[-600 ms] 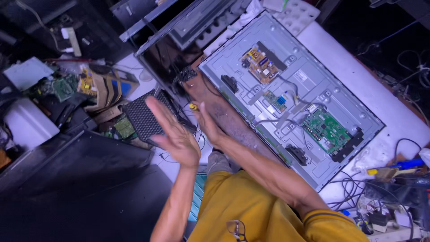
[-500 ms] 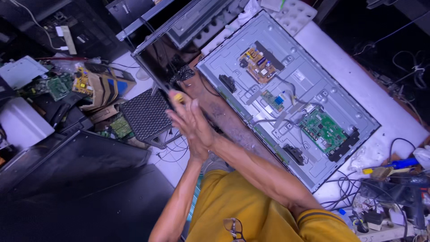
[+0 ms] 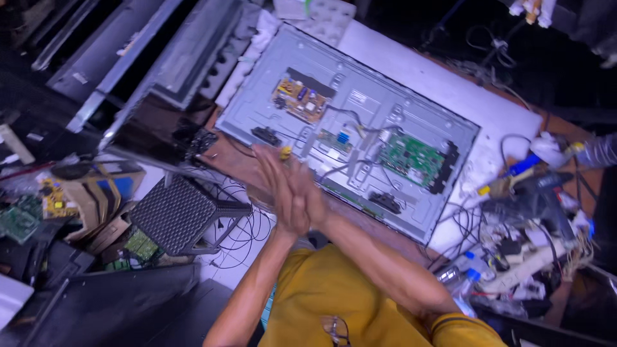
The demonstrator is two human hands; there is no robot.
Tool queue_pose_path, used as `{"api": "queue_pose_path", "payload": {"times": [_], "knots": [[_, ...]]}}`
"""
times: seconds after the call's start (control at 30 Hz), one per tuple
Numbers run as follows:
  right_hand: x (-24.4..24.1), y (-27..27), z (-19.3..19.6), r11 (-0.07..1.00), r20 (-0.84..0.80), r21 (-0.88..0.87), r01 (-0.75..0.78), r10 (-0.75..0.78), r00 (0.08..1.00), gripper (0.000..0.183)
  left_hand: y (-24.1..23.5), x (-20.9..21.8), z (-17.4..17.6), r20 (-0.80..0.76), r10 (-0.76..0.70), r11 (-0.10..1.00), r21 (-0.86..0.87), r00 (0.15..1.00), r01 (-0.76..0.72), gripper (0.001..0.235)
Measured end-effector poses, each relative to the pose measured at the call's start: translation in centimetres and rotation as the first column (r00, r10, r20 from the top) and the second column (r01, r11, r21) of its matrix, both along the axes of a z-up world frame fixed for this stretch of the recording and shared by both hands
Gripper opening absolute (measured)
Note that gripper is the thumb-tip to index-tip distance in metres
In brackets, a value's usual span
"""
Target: The person places a flat-screen monitor face down on a workbench and uses a screwdriver to attach two metal mounting brackets to the back of the device. They align the brackets, insert screws, and tighten them to secure the hardware.
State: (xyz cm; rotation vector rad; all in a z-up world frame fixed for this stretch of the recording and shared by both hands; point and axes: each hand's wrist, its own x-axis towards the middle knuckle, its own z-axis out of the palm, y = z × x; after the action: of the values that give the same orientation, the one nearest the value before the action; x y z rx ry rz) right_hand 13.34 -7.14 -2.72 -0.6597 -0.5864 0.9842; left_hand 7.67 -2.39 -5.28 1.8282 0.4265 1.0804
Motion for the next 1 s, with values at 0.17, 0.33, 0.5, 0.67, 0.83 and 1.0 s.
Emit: {"api": "queue_pose_path", "payload": {"times": [0.17, 0.33, 0.5, 0.67, 0.83, 1.0], "knots": [[9.0, -7.4, -1.6, 0.903, 0.319, 0.054, 0.426, -0.420, 0.850, 0.079, -3.3, 5.4, -2.0, -0.220, -0.366, 0.929, -0.034, 0.904, 0.368, 0.070], [15.1, -18.3, -6.8, 0.505, 0.628, -0.162, 0.848, -0.610, 0.484, 0.040, -8.0, 9.8, -1.7, -0.090, -0.682, 0.725, -0.218, 0.726, 0.653, 0.047], [17.7, -31.7, -16.3, -0.111, 0.823, -0.566, 0.817, -0.015, 0.568, 0.050, -13.3, 12.1, -4.9, -0.310, -0.862, 0.494, -0.334, 0.402, 0.802, 0.039], [17.9, -38.9, -25.0, -0.210, 0.797, -0.579, 0.788, 0.059, 0.601, 0.050, -19.6, 12.8, -6.8, -0.500, -0.854, 0.349, -0.349, 0.142, 0.869, 0.046], [17.0, -39.4, -24.8, -0.198, 0.730, -0.639, 0.743, 0.148, 0.667, 0.053, -24.7, 13.5, -7.2, -0.710, -0.655, 0.108, -0.429, -0.260, 0.897, 0.067], [16.4, -39.4, -24.4, -0.253, 0.731, -0.581, 0.773, 0.254, 0.633, 0.056, -30.6, 11.7, -9.1, -0.906, -0.176, -0.267, -0.332, -0.385, 0.905, 0.072]]}}
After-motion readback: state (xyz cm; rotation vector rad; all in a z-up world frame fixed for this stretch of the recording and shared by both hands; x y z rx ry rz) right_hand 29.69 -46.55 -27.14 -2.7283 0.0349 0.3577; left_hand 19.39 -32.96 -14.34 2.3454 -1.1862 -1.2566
